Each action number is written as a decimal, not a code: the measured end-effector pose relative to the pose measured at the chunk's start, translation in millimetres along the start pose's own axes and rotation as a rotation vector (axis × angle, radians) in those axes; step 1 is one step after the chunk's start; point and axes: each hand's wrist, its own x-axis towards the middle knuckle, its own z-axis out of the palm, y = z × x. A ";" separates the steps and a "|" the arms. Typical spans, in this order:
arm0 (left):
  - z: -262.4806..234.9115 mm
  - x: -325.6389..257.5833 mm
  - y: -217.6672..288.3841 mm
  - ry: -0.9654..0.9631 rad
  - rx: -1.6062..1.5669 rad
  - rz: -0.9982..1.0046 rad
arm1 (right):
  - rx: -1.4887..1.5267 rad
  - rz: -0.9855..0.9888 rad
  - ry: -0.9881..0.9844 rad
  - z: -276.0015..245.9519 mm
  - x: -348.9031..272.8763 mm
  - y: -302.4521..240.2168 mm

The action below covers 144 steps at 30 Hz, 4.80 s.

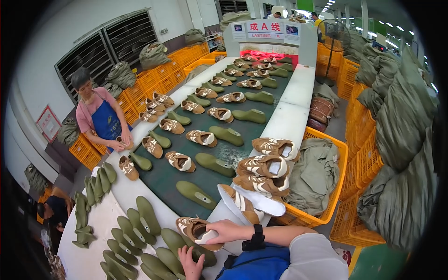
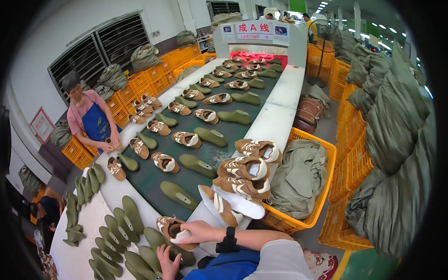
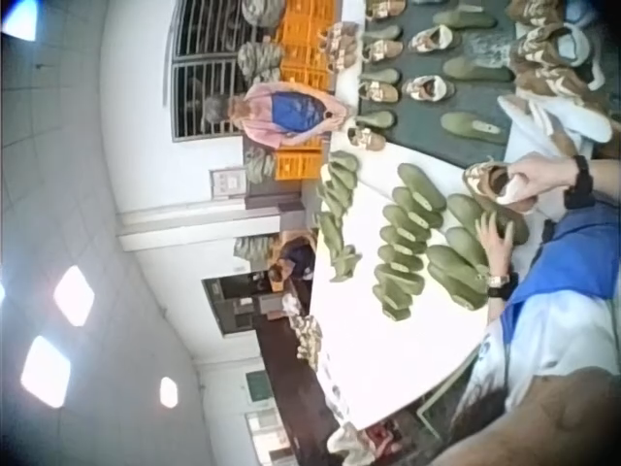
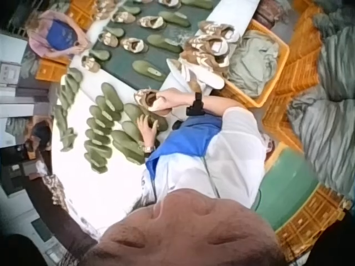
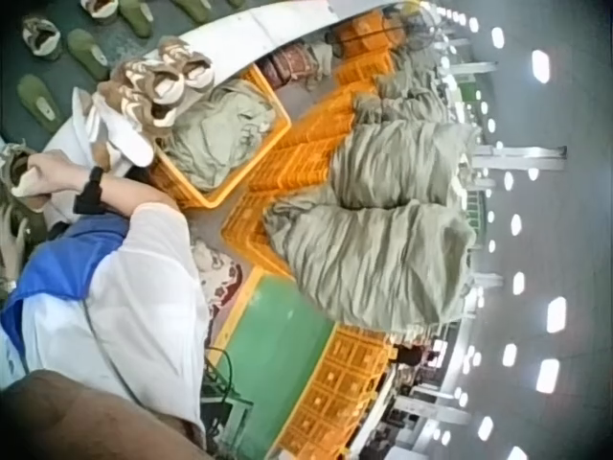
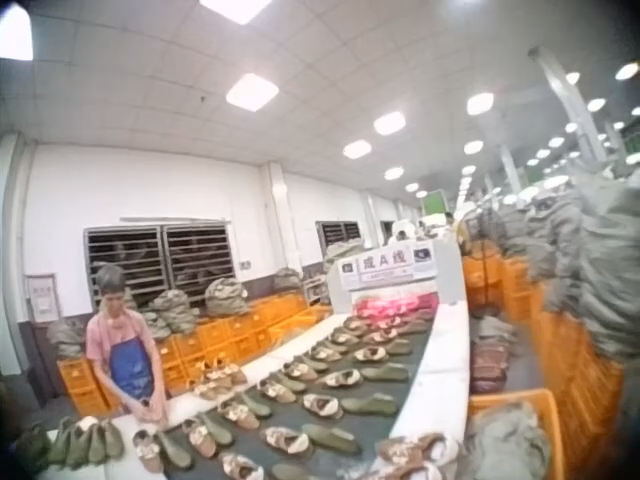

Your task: Sorting and inspecting shoes and shoe lasts on a conveyor belt and workbench.

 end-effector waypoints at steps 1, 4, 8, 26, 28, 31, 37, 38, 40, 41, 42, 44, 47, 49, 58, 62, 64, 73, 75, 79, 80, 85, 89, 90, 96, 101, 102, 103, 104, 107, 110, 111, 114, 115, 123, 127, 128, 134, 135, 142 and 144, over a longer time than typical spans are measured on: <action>6.7 7.5 -0.3 0.013 0.079 0.038 | 0.003 0.000 0.042 -3.2 -4.5 2.2; 10.7 1.2 -12.3 -0.031 0.346 -0.187 | -0.002 -0.134 0.017 18.1 -5.4 17.8; 19.1 -1.2 -38.1 0.011 0.290 -0.049 | -0.068 -0.025 -0.193 37.8 -11.0 25.7; 41.5 15.7 -16.0 0.217 0.238 -0.120 | -0.144 -0.013 0.080 -31.6 52.2 5.4; 32.1 14.4 -13.5 0.217 0.239 -0.179 | -0.176 -0.033 0.015 -37.6 90.1 6.7; 28.8 8.6 -12.9 0.198 0.219 -0.210 | -0.273 -0.031 -0.058 -37.5 149.7 6.2; 26.8 10.4 -12.7 0.176 0.187 -0.235 | -0.501 0.041 -0.140 0.2 252.4 55.1; 25.6 12.7 -11.8 0.180 0.190 -0.240 | -0.501 0.034 -0.144 5.4 266.3 62.1; 24.0 13.8 -11.2 0.160 0.172 -0.250 | -0.555 0.125 -0.153 23.0 290.9 75.4; 25.7 14.7 -11.9 0.161 0.178 -0.248 | -0.570 0.109 -0.123 30.0 301.3 84.3; 26.2 14.5 -12.1 0.161 0.186 -0.257 | -0.563 0.102 -0.131 38.0 310.2 88.2; 26.0 15.7 -12.3 0.154 0.172 -0.257 | -0.580 0.198 -0.129 52.9 327.2 94.8; 26.8 18.5 -11.6 0.159 0.186 -0.261 | -0.335 0.127 0.021 80.7 337.1 135.2; 27.8 17.7 -11.9 0.161 0.184 -0.260 | -0.270 0.112 0.038 85.7 331.7 138.0; 31.6 6.6 -12.5 0.174 0.208 -0.235 | -0.155 -0.156 -0.637 40.7 179.0 71.4; 37.8 10.8 -14.6 0.171 0.202 -0.204 | -0.207 -0.069 -0.805 2.1 87.0 50.6; 40.9 11.0 -14.9 0.195 0.195 -0.198 | -0.217 -0.068 -0.730 -16.7 48.6 50.7; 46.2 3.1 -23.7 0.154 0.248 -0.141 | -0.338 0.217 0.124 -66.9 -108.9 56.3; 48.6 4.2 -21.7 0.139 0.254 -0.120 | -0.375 0.297 0.296 -64.6 -138.5 64.1; 46.9 -1.4 -23.3 0.145 0.285 -0.127 | -0.359 0.418 0.308 -54.4 -169.4 74.7; 45.8 -2.9 -22.9 0.151 0.296 -0.131 | -0.352 0.416 0.304 -52.9 -171.8 77.1; 45.2 1.6 -17.5 0.137 0.270 -0.140 | -0.275 0.375 0.437 -54.2 -158.9 69.8; 46.3 1.8 -18.6 0.161 0.267 -0.174 | -0.328 0.328 0.399 -46.3 -137.2 74.8; 45.5 0.5 -19.7 0.158 0.267 -0.175 | -0.348 0.330 0.403 -43.9 -130.8 74.2; 41.6 0.0 -16.4 0.195 0.229 -0.198 | -0.514 0.397 0.420 -32.9 -96.5 89.7; 40.8 -1.8 -16.4 0.191 0.238 -0.177 | -0.366 0.434 0.295 -19.7 -82.3 81.3; 41.5 -0.6 -16.8 0.180 0.234 -0.170 | -0.317 0.352 0.302 -16.9 -81.0 78.7; 41.6 -1.0 -17.4 0.183 0.234 -0.175 | -0.376 0.240 0.216 -20.6 -81.0 55.0; 41.6 -1.5 -17.8 0.187 0.233 -0.178 | -0.377 0.239 0.212 -18.9 -80.5 58.0; 42.6 -0.5 -15.2 0.182 0.219 -0.164 | -0.398 0.090 -0.389 -14.5 -89.8 60.6; 41.2 -0.3 -18.3 0.188 0.217 -0.176 | -0.322 0.102 -0.216 -31.2 -89.3 41.6; 40.9 -1.0 -18.2 0.189 0.218 -0.180 | -0.331 0.118 0.023 -36.2 -96.8 51.3; 40.2 -3.1 -20.9 0.176 0.208 -0.212 | -0.711 0.327 0.353 -73.0 -110.4 82.9; 41.0 -2.2 -21.4 0.172 0.202 -0.208 | -0.787 0.494 0.270 -83.1 -117.8 88.8; 43.8 -2.8 -25.4 0.164 0.216 -0.206 | -0.532 0.557 0.286 -58.1 -138.1 124.5; 44.0 -1.2 -23.5 0.173 0.218 -0.192 | 0.592 0.433 0.197 -71.9 -138.3 125.7; 42.2 -0.7 -22.4 0.164 0.211 -0.206 | 0.592 0.434 0.198 -73.4 -139.2 126.2; 42.0 1.8 -20.5 0.162 0.218 -0.188 | -0.224 0.853 0.237 -77.9 -148.6 158.6; 41.5 0.6 -19.5 0.169 0.223 -0.179 | -0.264 0.807 0.335 -81.9 -145.6 148.6; 39.3 -3.6 -22.7 0.173 0.208 -0.186 | -0.619 0.428 0.778 -111.0 -138.4 136.2; 40.3 -5.3 -23.5 0.171 0.214 -0.199 | -0.689 0.434 0.574 -105.4 -138.8 135.7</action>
